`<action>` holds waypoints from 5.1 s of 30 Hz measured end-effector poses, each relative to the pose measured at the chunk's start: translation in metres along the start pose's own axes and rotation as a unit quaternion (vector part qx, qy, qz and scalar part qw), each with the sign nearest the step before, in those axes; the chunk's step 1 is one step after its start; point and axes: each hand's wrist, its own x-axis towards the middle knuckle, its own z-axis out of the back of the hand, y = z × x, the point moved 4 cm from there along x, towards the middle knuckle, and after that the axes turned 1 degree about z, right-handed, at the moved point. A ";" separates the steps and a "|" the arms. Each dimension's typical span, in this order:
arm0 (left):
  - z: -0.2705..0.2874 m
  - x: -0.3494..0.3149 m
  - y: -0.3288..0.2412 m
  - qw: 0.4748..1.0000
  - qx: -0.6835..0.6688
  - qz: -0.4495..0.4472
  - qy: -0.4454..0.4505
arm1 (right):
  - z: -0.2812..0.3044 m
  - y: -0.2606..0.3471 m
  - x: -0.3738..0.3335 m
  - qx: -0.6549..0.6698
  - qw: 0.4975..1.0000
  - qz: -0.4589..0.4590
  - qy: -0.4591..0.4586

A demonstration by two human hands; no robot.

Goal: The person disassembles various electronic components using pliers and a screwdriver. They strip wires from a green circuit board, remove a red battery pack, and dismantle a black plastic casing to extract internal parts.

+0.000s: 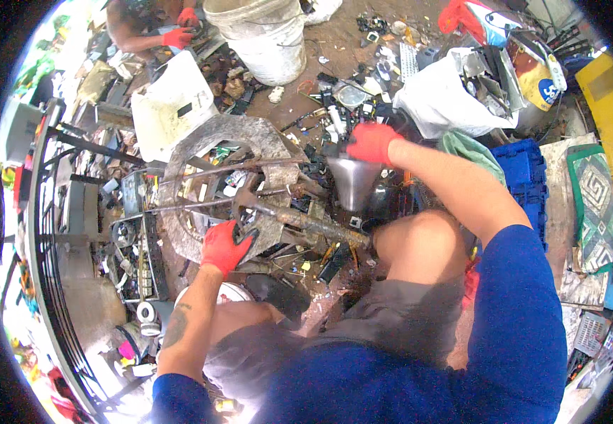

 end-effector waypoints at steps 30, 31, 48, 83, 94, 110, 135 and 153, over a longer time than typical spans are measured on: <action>0.125 -0.045 0.087 0.765 -0.482 0.119 -0.410 | 0.213 0.360 -0.075 0.150 0.898 0.313 -0.272; 0.123 -0.047 0.104 0.764 -0.507 0.171 -0.361 | 0.215 0.362 -0.074 0.145 0.904 0.317 -0.247; 0.145 -0.077 0.119 0.878 0.008 0.327 -0.348 | 0.096 0.263 -0.093 0.084 0.977 0.184 -0.062; 0.143 -0.035 0.033 0.980 0.048 0.050 -0.189 | -0.454 0.137 -0.135 0.315 0.752 -0.569 0.109; 0.122 -0.031 0.199 0.928 -0.179 0.252 -0.210 | -0.435 0.156 -0.127 0.398 0.721 -0.530 0.200; 0.135 -0.005 0.079 0.942 -0.082 0.063 -0.319 | -0.432 0.133 -0.126 0.383 0.804 -0.384 0.246; -0.009 -0.157 -0.082 0.822 -0.565 0.060 -0.027 | -0.032 0.284 -0.195 0.778 0.603 0.135 0.115; -0.011 -0.149 -0.038 0.944 -0.171 0.214 -0.184 | -0.079 0.182 -0.141 0.182 0.978 -0.069 -0.076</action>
